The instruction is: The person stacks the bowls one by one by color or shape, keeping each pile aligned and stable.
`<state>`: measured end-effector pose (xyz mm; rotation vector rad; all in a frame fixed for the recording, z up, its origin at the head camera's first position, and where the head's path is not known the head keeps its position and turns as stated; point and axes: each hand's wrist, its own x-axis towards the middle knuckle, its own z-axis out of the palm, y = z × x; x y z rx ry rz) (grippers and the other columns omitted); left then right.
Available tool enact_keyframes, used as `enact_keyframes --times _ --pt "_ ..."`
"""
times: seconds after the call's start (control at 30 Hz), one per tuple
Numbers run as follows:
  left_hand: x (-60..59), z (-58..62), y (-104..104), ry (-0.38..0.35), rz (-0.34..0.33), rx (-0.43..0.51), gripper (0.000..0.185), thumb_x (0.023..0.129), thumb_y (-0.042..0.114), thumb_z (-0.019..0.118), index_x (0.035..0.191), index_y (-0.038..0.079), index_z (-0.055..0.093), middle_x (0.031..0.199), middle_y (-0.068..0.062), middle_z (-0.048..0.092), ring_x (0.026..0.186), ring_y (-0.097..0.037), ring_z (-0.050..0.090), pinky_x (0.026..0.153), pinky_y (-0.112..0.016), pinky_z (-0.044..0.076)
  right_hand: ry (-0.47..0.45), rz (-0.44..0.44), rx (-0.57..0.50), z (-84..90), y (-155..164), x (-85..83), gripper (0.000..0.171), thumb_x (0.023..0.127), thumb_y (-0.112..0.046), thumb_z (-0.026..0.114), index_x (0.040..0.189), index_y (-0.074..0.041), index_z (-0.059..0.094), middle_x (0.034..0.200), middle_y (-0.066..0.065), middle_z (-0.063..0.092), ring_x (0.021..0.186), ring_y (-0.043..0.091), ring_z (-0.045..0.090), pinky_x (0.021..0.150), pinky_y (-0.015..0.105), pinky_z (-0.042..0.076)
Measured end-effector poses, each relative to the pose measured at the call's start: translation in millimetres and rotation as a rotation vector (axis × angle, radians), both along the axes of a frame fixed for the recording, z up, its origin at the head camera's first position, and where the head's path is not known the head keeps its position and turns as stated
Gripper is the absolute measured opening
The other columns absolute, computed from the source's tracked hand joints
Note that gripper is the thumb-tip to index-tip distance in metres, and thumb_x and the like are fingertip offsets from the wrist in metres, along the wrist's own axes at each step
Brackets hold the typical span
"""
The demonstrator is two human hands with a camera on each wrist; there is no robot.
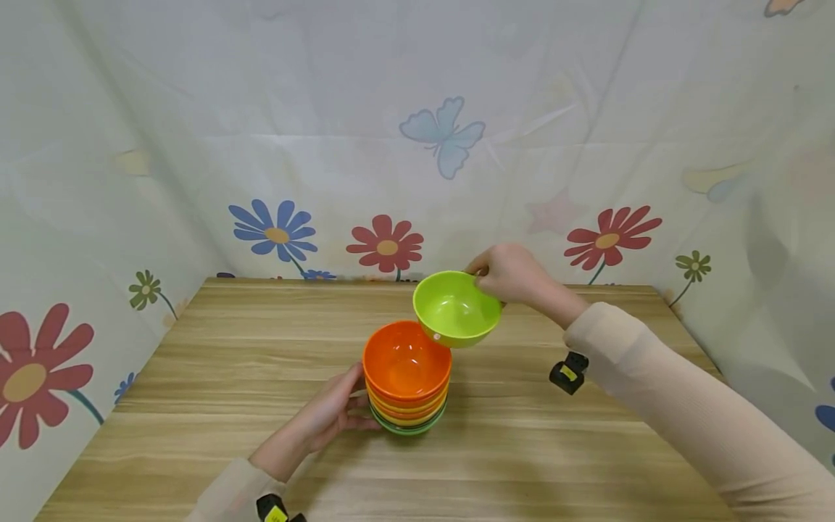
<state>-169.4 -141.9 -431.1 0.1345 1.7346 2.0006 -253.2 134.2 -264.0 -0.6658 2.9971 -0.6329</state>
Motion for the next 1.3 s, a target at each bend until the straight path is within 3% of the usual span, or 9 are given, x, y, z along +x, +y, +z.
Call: enact_keyframes --times 0.2,0.67,0.9,1.3 --pt "0.3 0.6 1 -0.004 0.007 -0.001 0.074 0.092 0.058 0.038 0.135 -0.003 0.037 0.130 -0.021 0.044 0.105 -0.025 0.057 0.083 -0.051 0.051 -0.015 0.008 -0.021 -3.1 -8 3.9 0.027 0.082 -0.002 0.053 0.103 -0.002 0.070 0.093 0.015 0.068 0.052 0.013 0.057 0.047 0.022 0.051" --pt "-1.0 -1.0 1 -0.010 0.022 0.002 0.074 0.091 0.058 0.039 0.133 -0.003 0.039 0.129 -0.019 0.047 0.104 -0.024 0.058 0.081 -0.049 0.052 -0.031 0.075 -0.069 -1.5 -30 15.3 0.027 0.082 -0.003 0.054 0.104 -0.003 0.070 0.091 0.012 0.069 0.046 0.011 0.054 0.045 0.022 0.049" --pt "-1.0 -1.5 2 -0.009 0.027 0.004 0.073 0.091 0.057 0.039 0.132 -0.003 0.040 0.130 -0.019 0.046 0.104 -0.025 0.058 0.080 -0.048 0.052 -0.118 0.099 -0.117 -6.6 -40 19.8 0.027 0.084 -0.003 0.054 0.107 -0.003 0.069 0.093 0.012 0.069 0.045 0.012 0.055 0.045 0.023 0.050" --pt "-1.3 -0.9 2 -0.014 0.027 -0.007 0.077 0.089 0.060 0.039 0.135 -0.002 0.037 0.134 -0.021 0.042 0.110 -0.026 0.055 0.080 -0.048 0.053 -0.117 0.139 -0.102 -20.0 -50 21.8 0.025 0.084 -0.002 0.054 0.103 -0.005 0.071 0.089 0.010 0.069 0.045 0.010 0.055 0.045 0.021 0.049"
